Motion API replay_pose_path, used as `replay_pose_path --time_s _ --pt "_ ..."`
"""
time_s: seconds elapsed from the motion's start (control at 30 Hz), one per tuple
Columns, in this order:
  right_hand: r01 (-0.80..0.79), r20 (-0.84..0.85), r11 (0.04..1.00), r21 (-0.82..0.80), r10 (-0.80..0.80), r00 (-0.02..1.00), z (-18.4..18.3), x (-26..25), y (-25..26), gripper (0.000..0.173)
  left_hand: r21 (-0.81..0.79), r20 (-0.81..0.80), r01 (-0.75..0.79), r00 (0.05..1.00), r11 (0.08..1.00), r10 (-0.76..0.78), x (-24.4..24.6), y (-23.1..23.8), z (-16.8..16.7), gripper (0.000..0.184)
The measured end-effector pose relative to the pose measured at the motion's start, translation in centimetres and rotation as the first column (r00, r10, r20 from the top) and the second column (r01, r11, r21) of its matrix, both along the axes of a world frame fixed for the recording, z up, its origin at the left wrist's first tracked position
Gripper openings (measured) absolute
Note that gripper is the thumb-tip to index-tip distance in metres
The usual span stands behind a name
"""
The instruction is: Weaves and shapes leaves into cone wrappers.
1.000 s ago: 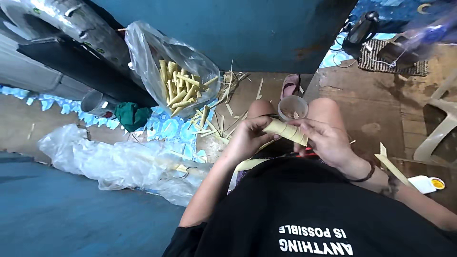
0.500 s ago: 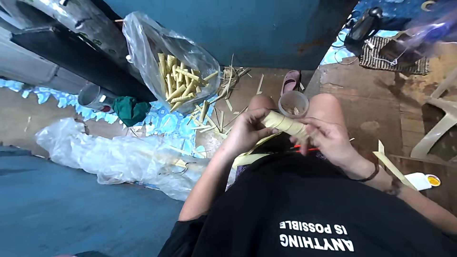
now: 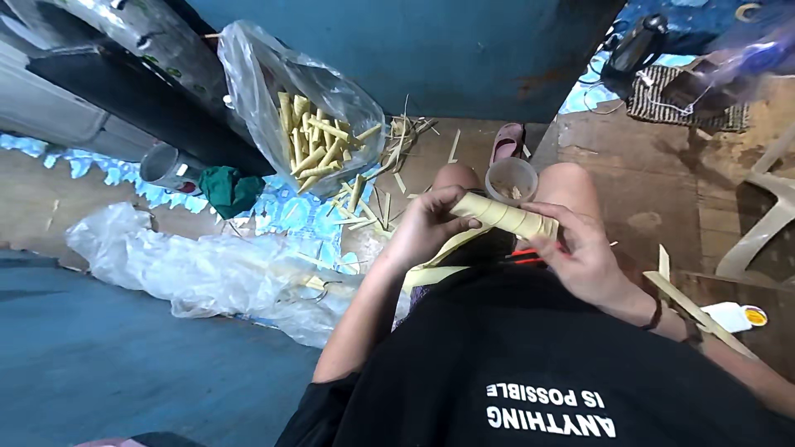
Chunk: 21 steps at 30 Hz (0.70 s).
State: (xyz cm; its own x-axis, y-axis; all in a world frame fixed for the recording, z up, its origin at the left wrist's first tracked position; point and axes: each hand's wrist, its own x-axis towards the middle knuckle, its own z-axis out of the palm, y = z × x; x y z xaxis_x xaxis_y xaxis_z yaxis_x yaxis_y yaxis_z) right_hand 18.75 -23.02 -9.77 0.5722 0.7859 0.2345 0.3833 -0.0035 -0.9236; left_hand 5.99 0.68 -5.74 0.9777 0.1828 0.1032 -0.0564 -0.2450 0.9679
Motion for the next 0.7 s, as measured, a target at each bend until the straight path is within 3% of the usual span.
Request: replay_pose_path --time_s 0.03,0.07,0.1,0.13,0.17,0.2,0.23,0.3,0.33,0.37,0.4,0.47,0.5,0.53,0.57,0.6,0.63,0.67,0.7 --pt "0.016 0.156 0.999 0.034 -0.021 0.988 -0.4 0.0 0.0 0.043 -0.004 -0.012 -0.003 1.0 1.0 0.003 -0.1 0.0 0.2 0.02" --pt "0.016 0.1 0.999 0.042 -0.02 0.995 -0.5 -0.1 -0.1 0.039 -0.011 -0.023 0.002 1.0 1.0 -0.002 -0.1 0.0 0.3 0.023" --pt "-0.002 -0.159 1.0 0.02 0.005 0.987 -0.2 -0.1 -0.2 0.031 -0.013 -0.029 0.011 1.0 1.0 -0.011 -0.1 0.0 0.5 0.024" --pt "-0.035 -0.482 0.999 0.003 0.033 0.875 0.4 0.1 -0.2 0.03 -0.008 -0.024 0.019 1.0 1.0 -0.019 -0.2 -0.1 0.7 0.024" --pt "-0.052 -0.691 0.999 -0.014 0.028 0.722 1.0 0.2 -0.2 0.037 -0.008 -0.017 0.03 0.999 1.0 -0.031 -0.3 0.0 0.6 0.022" --pt "-0.054 -0.737 0.998 -0.015 0.025 0.675 1.2 0.2 -0.2 0.04 -0.009 -0.003 0.034 0.999 0.999 -0.034 -0.2 0.0 0.5 0.02" --pt "-0.038 -0.644 0.999 0.0 0.029 0.765 1.0 0.1 -0.4 0.037 -0.004 0.013 0.028 1.0 1.0 -0.027 -0.2 0.0 0.4 0.018" --pt "-0.003 -0.144 0.999 0.042 0.009 0.99 0.0 -0.1 -0.9 0.035 0.001 0.021 0.004 1.0 1.0 -0.004 -0.1 0.0 0.4 0.018" --pt "0.013 0.045 0.998 0.065 -0.016 0.999 -0.4 0.0 -1.0 0.042 -0.002 0.013 -0.002 1.0 1.0 0.002 -0.2 0.1 0.4 0.02" --pt "0.022 0.037 0.998 0.066 -0.025 0.999 -0.5 -0.1 -1.2 0.041 -0.011 0.002 0.001 1.0 1.0 -0.001 -0.3 0.1 0.6 0.022" --pt "0.022 -0.169 0.999 0.044 -0.014 0.986 -0.2 -0.1 -1.3 0.032 -0.024 -0.006 0.013 1.0 1.0 -0.013 -0.3 0.0 0.7 0.023" --pt "-0.001 -0.678 1.0 0.02 0.014 0.735 0.7 0.1 -1.1 0.037 -0.021 -0.004 0.037 0.999 0.999 -0.037 -0.3 -0.1 0.9 0.021" --pt "-0.005 -0.73 1.0 0.009 0.01 0.684 0.9 0.1 -1.2 0.041 -0.019 0.006 0.039 0.999 0.999 -0.039 -0.3 -0.2 0.8 0.019" --pt "0.002 -0.636 1.0 0.006 0.002 0.772 0.7 0.0 -1.3 0.038 -0.017 0.021 0.034 0.999 0.999 -0.033 -0.2 -0.2 0.6 0.017" --pt "0.02 -0.406 1.0 0.015 -0.012 0.914 0.2 -0.2 -1.6 0.032 -0.016 0.031 0.023 0.999 1.0 -0.023 -0.2 -0.1 0.5 0.015" --pt "0.049 -0.099 0.998 0.032 -0.045 0.994 -0.6 -0.3 -1.8 0.035 -0.019 0.031 0.013 0.999 1.0 -0.012 -0.2 0.0 0.5 0.015" --pt "0.06 0.122 0.996 0.059 -0.067 0.99 -1.2 -0.2 -2.0 0.043 -0.018 0.024 0.007 1.0 1.0 -0.006 -0.3 0.1 0.6 0.016" --pt "0.058 0.161 0.996 0.067 -0.068 0.985 -1.4 -0.1 -2.2 0.043 -0.017 0.012 0.01 1.0 1.0 -0.009 -0.3 0.2 0.7 0.018" --pt "0.044 -0.003 0.998 0.04 -0.044 0.999 -1.1 0.0 -2.5 0.035 -0.019 -0.002 0.018 1.0 1.0 -0.018 -0.4 0.2 0.9 0.021"
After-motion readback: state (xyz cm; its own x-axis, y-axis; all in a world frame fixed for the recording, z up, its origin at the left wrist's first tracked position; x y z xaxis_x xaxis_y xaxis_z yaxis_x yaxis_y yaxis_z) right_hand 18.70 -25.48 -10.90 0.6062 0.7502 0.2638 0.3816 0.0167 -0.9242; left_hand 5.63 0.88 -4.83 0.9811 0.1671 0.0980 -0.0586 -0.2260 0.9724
